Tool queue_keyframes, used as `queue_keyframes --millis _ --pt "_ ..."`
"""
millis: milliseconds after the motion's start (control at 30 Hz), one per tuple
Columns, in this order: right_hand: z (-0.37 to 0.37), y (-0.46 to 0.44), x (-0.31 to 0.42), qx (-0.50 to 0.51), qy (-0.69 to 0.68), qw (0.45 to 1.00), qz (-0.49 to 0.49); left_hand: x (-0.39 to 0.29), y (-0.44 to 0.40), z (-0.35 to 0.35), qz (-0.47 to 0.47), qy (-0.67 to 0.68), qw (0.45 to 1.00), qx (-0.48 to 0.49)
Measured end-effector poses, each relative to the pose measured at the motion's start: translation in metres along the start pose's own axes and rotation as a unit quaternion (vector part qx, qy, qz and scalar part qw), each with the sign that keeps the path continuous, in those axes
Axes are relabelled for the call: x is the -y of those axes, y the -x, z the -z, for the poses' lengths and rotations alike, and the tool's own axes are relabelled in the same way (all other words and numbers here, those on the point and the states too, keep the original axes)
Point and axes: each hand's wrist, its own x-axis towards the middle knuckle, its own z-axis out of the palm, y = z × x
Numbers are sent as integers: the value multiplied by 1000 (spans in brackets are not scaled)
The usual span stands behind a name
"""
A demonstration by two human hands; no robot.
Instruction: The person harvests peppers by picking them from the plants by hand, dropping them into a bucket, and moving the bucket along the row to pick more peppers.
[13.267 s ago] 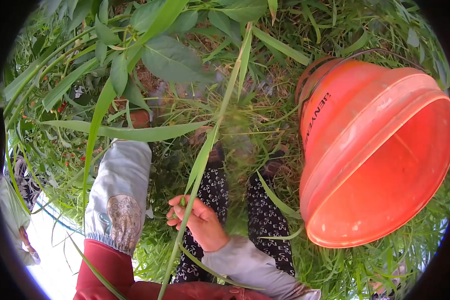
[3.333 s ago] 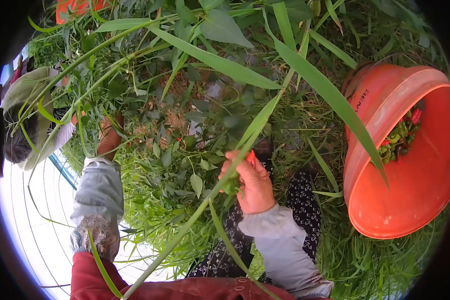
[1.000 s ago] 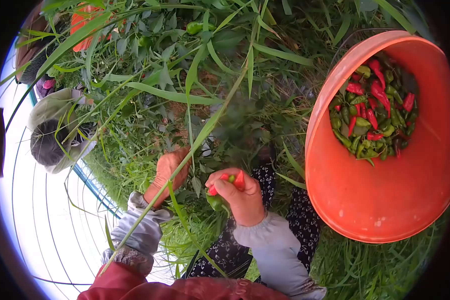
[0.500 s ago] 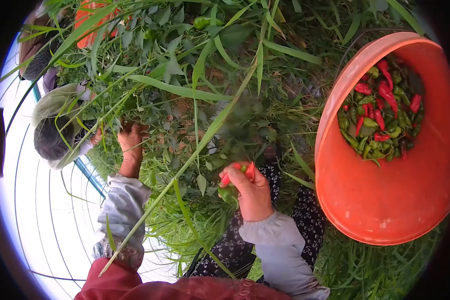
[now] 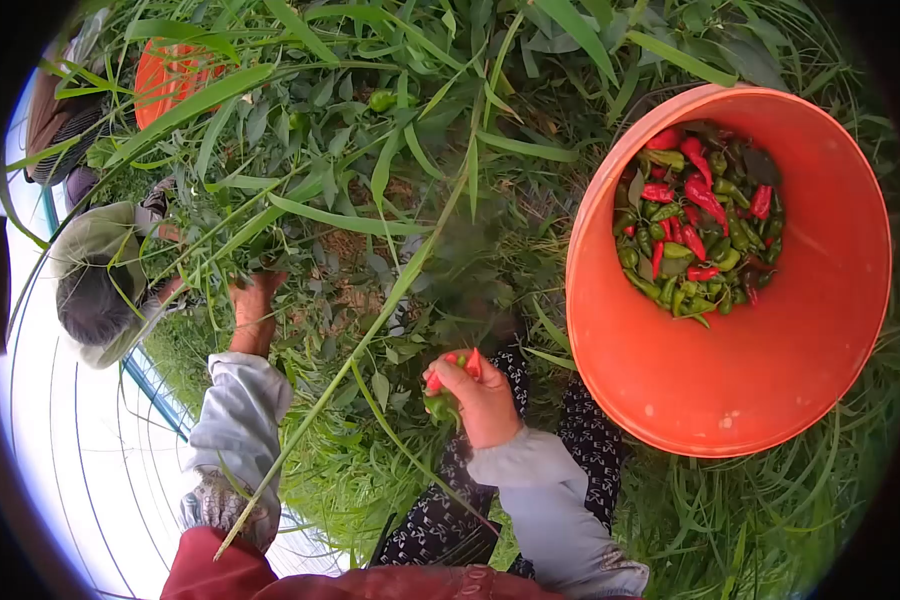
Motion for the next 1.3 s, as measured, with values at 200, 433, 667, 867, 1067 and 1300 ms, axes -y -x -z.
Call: queue_keyframes --millis 200,433,667,867,1067,1300 --pt "22 56 3 -3 124 992 -13 -7 5 21 254 55 966 17" --pt "17 141 45 -19 160 987 -5 -71 14 22 219 -324 920 37" --pt "5 192 78 -48 177 981 65 -120 43 42 196 -435 824 307" --pt "6 208 95 -64 179 976 108 -158 65 6 -34 -514 771 373" --pt "-5 190 104 -77 149 980 109 -159 72 -53 -299 -393 759 424" --pt "-25 152 90 -85 143 979 117 -162 61 -60 -124 -405 798 428"
